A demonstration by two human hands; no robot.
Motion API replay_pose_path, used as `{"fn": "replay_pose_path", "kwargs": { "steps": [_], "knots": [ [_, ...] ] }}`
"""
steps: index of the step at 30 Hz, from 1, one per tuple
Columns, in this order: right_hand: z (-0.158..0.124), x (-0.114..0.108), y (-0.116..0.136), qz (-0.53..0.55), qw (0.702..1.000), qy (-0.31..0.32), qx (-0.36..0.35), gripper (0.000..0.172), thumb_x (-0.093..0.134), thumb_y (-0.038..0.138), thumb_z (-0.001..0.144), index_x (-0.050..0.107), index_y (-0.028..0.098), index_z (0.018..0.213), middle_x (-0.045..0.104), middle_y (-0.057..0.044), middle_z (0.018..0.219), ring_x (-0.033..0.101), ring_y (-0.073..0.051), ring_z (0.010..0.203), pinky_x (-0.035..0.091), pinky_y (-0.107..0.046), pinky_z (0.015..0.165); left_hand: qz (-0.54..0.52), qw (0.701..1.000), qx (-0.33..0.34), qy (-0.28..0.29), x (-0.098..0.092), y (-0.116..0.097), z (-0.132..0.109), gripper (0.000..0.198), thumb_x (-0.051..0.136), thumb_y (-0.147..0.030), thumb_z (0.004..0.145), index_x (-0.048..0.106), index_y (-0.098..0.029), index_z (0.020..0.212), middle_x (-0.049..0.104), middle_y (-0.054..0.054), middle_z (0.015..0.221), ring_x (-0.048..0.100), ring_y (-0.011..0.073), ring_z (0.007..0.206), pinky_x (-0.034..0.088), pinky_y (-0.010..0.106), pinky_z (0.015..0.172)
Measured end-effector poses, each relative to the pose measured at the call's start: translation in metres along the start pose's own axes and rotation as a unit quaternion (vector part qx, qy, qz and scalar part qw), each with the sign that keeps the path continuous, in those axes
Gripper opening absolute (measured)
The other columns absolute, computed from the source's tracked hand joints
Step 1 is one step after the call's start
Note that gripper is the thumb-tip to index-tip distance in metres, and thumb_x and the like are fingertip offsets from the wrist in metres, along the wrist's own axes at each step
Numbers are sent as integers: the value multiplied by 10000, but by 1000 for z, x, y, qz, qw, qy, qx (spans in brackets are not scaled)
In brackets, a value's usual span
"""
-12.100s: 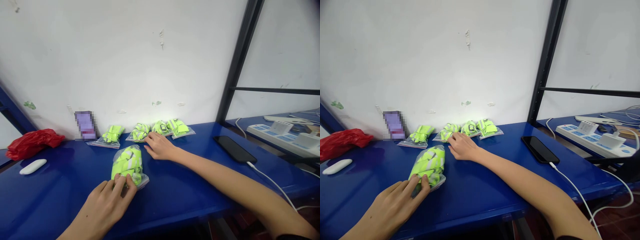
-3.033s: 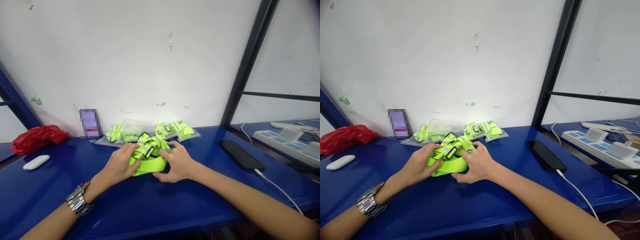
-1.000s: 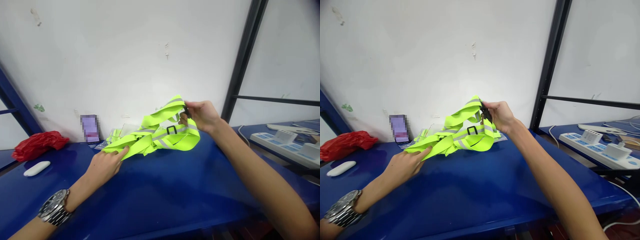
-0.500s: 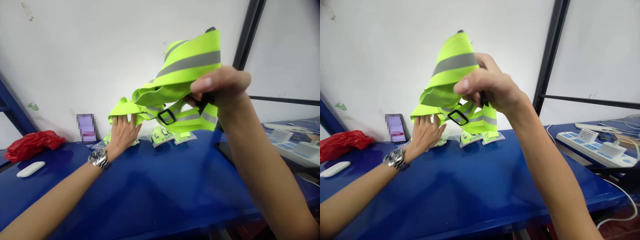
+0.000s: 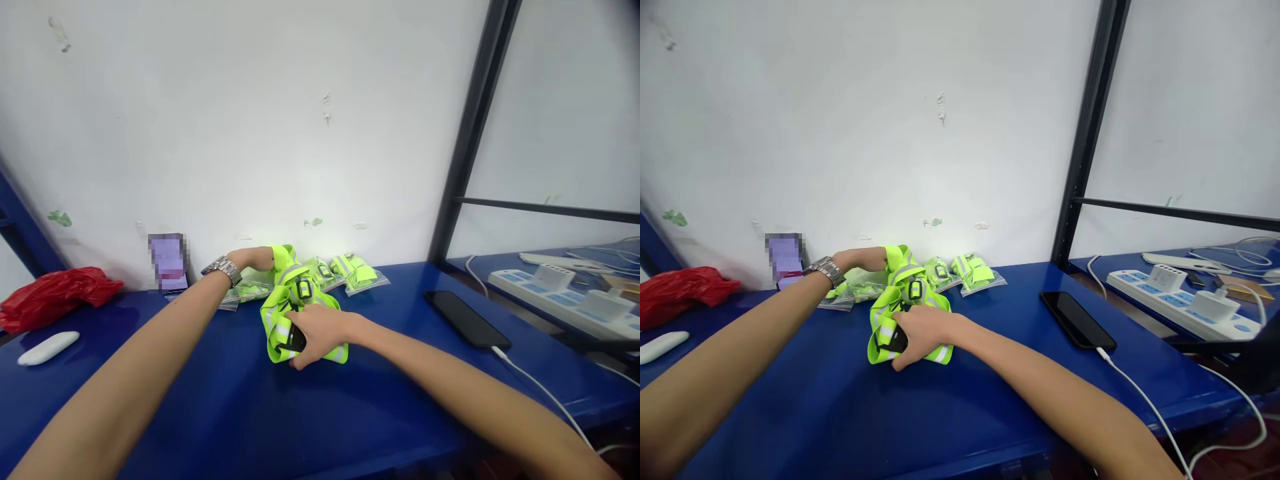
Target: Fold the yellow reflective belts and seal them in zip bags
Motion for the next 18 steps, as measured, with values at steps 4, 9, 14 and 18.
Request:
{"fn": "replay_pose_path", "kwargs": {
  "steps": [4, 9, 14, 18],
  "knots": [
    [0, 6, -12, 35, 999, -26, 19, 774, 600, 756, 666, 578, 107, 1088, 657, -91, 790, 623, -240, 674, 366, -278, 515, -34, 998, -45, -7, -20, 9, -7, 104, 512, -183, 670, 597, -166, 614, 632, 37, 606, 610, 199, 652, 503, 328, 648],
    [1, 5, -15, 60, 997, -44, 6, 792, 611, 823, 591, 596, 112, 939, 605, -61, 717, 559, -201, 615, 349, -265, 497, -7, 983, -119, -140, -52, -5, -26, 120, 479, -149, 703, 573, -144, 630, 595, 112, 598, 636, 284, 700, 480, 438, 703],
    [1, 2, -14, 111, 990, -85, -36, 744, 686, 774, 566, 596, 128, 924, 622, -64, 798, 573, -214, 690, 407, -276, 565, -7, 980, -45, -192, -21, -85, -74, 203, 395, -222, 858, 570, -165, 943, 652, 95, 892, 624, 225, 836, 496, 377, 787],
    [-4, -2, -10, 129, 984, -95, -77, 636, 718, 604, 692, 583, 111, 1071, 635, -116, 994, 604, -244, 846, 466, -303, 684, -8, 981, 50, -186, 38, -122, -120, 368, 418, -407, 930, 511, -130, 1154, 623, 158, 1073, 603, 286, 994, 497, 450, 858]
  ]
}}
Point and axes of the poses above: each hand's wrist, its own z-axis towards the middle knuckle, its own x-axis out of the palm, y = z × x, the point moved 7 cm from there along z, towards the middle knuckle
